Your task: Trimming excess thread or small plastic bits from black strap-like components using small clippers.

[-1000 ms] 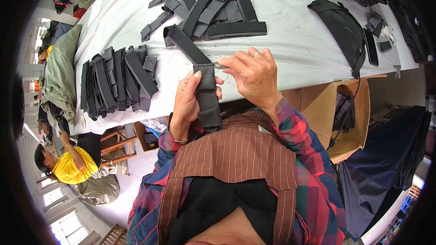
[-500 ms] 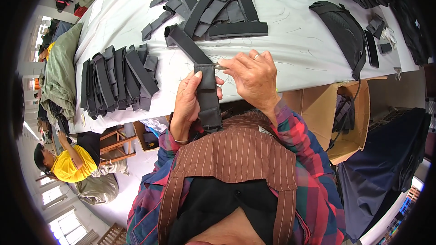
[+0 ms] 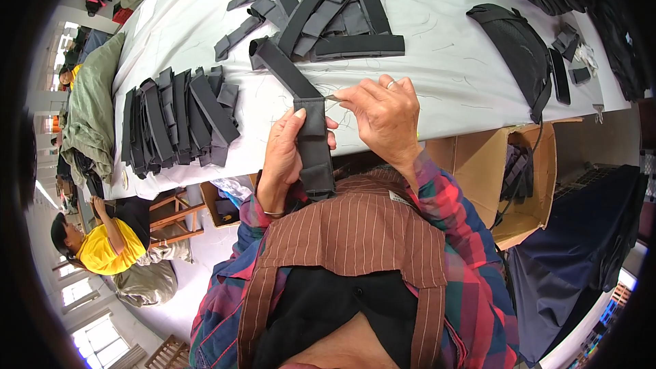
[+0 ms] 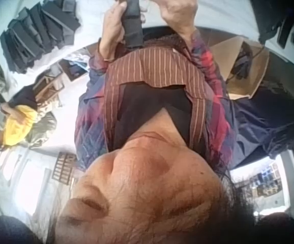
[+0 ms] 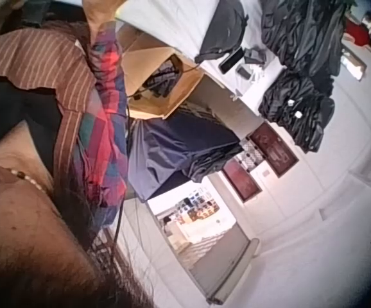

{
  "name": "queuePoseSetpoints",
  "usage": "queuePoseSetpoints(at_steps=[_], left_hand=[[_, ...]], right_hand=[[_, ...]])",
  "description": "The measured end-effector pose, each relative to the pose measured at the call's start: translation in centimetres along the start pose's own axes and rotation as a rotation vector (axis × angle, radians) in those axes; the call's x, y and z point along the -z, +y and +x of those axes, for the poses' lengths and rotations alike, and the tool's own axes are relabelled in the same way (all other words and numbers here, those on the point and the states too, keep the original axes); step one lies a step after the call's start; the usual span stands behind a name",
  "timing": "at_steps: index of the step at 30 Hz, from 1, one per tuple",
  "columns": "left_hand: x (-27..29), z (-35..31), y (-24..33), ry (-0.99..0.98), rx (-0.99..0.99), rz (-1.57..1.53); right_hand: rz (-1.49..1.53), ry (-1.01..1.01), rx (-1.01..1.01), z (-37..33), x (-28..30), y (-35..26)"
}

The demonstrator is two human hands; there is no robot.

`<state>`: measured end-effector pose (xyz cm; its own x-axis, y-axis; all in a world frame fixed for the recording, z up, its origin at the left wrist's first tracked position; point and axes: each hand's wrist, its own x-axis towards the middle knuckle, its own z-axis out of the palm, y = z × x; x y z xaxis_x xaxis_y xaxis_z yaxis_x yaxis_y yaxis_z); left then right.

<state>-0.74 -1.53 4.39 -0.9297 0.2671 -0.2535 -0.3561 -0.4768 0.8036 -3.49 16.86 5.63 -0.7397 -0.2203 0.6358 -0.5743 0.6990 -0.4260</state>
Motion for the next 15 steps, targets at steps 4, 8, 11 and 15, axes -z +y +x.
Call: queuePoseSetpoints(at_steps=[4,8,11,15], left_hand=[[-0.1,0.0,0.0,-0.011,0.001,0.004],[-0.3,0.1,-0.1,-0.021,0.005,0.002],[-0.4,0.0,0.0,-0.033,0.005,0.0],[-0.3,0.1,-0.2,-0.028,0.01,0.003]], right_hand=[[0.03,-0.058,0.001,0.6,0.1,-0.5],[0.042,-0.088,0.035,0.8,-0.2,-0.4],[0.024,-0.101,0.061,0.9,-0.3,-0.4],[0.044,-0.104,0.081,0.9,-0.8,-0.1]])
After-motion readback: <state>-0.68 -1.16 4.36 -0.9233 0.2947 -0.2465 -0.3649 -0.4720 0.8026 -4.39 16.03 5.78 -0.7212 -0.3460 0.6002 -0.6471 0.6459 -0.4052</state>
